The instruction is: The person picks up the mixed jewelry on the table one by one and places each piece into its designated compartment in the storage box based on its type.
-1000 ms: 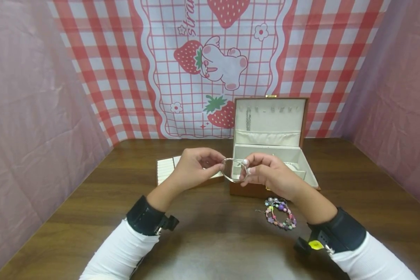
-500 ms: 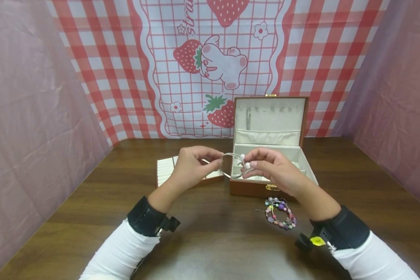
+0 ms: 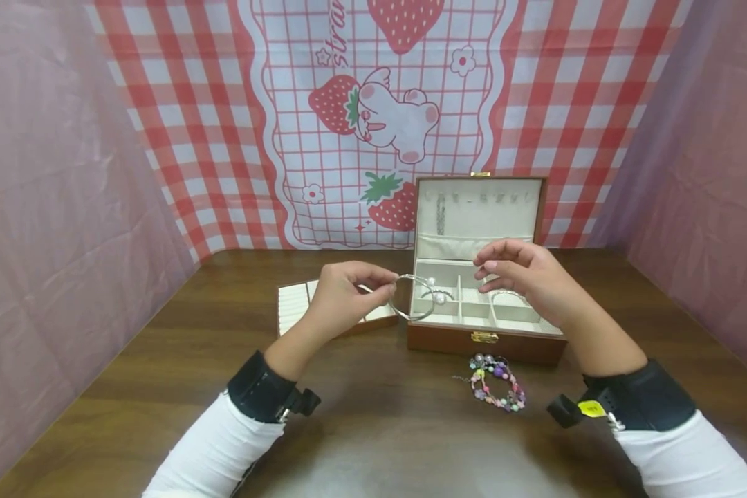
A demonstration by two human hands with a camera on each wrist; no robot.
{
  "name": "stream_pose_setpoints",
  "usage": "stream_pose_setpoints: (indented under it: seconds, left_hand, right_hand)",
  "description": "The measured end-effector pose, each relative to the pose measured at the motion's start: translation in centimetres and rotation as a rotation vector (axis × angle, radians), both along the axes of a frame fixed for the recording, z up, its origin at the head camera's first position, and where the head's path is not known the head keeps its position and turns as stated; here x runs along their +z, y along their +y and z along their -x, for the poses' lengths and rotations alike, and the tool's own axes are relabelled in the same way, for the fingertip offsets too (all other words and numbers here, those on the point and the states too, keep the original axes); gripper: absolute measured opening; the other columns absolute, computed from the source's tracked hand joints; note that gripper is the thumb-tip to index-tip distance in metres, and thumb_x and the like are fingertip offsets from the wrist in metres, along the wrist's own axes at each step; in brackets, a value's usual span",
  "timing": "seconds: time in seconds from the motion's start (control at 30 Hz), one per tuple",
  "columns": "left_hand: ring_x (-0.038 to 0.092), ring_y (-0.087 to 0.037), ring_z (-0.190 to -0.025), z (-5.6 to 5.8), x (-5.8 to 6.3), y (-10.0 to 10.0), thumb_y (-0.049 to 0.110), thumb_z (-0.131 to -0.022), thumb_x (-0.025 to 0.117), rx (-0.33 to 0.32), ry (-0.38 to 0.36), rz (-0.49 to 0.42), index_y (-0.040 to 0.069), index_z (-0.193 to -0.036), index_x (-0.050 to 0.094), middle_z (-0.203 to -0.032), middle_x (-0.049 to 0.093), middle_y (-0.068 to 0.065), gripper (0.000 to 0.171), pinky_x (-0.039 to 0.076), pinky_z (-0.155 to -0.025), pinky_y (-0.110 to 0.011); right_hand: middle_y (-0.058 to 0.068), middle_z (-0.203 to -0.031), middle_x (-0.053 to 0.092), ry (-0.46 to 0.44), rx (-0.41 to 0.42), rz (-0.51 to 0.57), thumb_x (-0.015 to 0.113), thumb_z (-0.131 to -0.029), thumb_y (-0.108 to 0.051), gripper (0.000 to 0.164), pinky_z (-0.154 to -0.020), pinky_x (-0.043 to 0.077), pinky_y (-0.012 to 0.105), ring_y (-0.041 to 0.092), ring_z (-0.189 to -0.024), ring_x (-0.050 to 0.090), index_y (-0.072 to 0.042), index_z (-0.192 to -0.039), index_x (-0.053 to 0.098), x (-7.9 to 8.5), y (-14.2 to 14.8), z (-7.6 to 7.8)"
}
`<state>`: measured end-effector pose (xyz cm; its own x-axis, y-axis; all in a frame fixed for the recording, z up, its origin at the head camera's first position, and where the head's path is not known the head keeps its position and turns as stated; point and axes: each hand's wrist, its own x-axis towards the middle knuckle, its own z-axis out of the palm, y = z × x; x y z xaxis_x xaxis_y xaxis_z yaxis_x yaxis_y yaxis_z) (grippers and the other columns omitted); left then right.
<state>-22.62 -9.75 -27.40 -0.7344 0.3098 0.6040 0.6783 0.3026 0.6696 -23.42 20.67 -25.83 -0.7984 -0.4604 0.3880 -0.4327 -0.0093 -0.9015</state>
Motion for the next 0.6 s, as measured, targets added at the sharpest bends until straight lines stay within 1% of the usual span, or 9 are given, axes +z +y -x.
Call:
stream_pose_setpoints:
  seconds: [0.07, 0.13, 0.27, 0.33, 0.5, 0.6]
  left_hand:
    - [0.068, -0.010, -0.072, 0.1, 0.2, 0.2, 0.005, -0.083, 0.075, 0.012, -0.002, 0.022, 0.006, -0.092, 0.077, -0.085, 0.074, -0.002, 0.010, 0.059, -0.060, -0.026]
    - [0.067, -0.010, -0.070, 0.3, 0.4, 0.3, 0.007, -0.084, 0.075, 0.021, -0.020, 0.044, 0.008, -0.093, 0.077, -0.083, 0.073, 0.000, 0.010, 0.059, -0.059, -0.026]
    - [0.066, -0.010, -0.070, 1.0, 0.7, 0.7, 0.009, -0.084, 0.075, 0.031, -0.065, 0.085, 0.010, -0.094, 0.078, -0.080, 0.072, 0.004, 0.010, 0.057, -0.058, -0.027]
    - [0.066, -0.009, -0.070, 1.5, 0.8, 1.0, 0.010, -0.083, 0.076, 0.033, -0.068, 0.105, 0.011, -0.093, 0.078, -0.079, 0.072, 0.005, 0.010, 0.056, -0.058, -0.027]
    - [0.067, -0.009, -0.072, 2.4, 1.4, 1.7, 0.009, -0.083, 0.075, 0.009, -0.089, 0.128, 0.008, -0.094, 0.077, -0.082, 0.072, 0.003, 0.011, 0.058, -0.062, -0.024]
    - [0.069, -0.011, -0.070, 2.8, 1.8, 2.1, 0.007, -0.085, 0.074, -0.020, -0.130, 0.119, 0.005, -0.096, 0.076, -0.084, 0.073, 0.000, 0.012, 0.059, -0.064, -0.024]
  right_hand:
    - [0.008, -0.103, 0.061, -0.001, -0.036, -0.015, 0.053, -0.099, -0.004, 0.013, -0.079, 0.059, 0.032, 0.018, -0.091, 0.065, 0.003, -0.109, 0.058, 0.1, 0.9, 0.2]
    - [0.008, -0.104, 0.061, 0.005, -0.071, -0.034, 0.054, -0.099, -0.005, 0.013, -0.077, 0.059, 0.031, 0.019, -0.092, 0.064, 0.002, -0.110, 0.058, 0.0, 1.7, 0.5]
    - [0.006, -0.106, 0.061, 0.020, -0.143, -0.086, 0.056, -0.098, -0.005, 0.015, -0.072, 0.059, 0.028, 0.017, -0.091, 0.063, 0.003, -0.111, 0.057, -0.3, 3.0, 1.1]
    - [0.004, -0.106, 0.061, 0.019, -0.178, -0.116, 0.056, -0.098, -0.006, 0.017, -0.071, 0.059, 0.028, 0.015, -0.090, 0.063, 0.004, -0.111, 0.057, -0.5, 3.5, 1.4]
    - [0.000, -0.104, 0.060, 0.003, -0.284, -0.223, 0.059, -0.098, -0.012, 0.025, -0.073, 0.059, 0.028, 0.013, -0.090, 0.061, 0.005, -0.115, 0.053, -1.2, 4.8, 1.8]
    - [-0.001, -0.103, 0.059, -0.031, -0.339, -0.293, 0.059, -0.098, -0.017, 0.033, -0.074, 0.059, 0.028, 0.011, -0.091, 0.061, 0.006, -0.120, 0.050, -1.5, 5.7, 1.9]
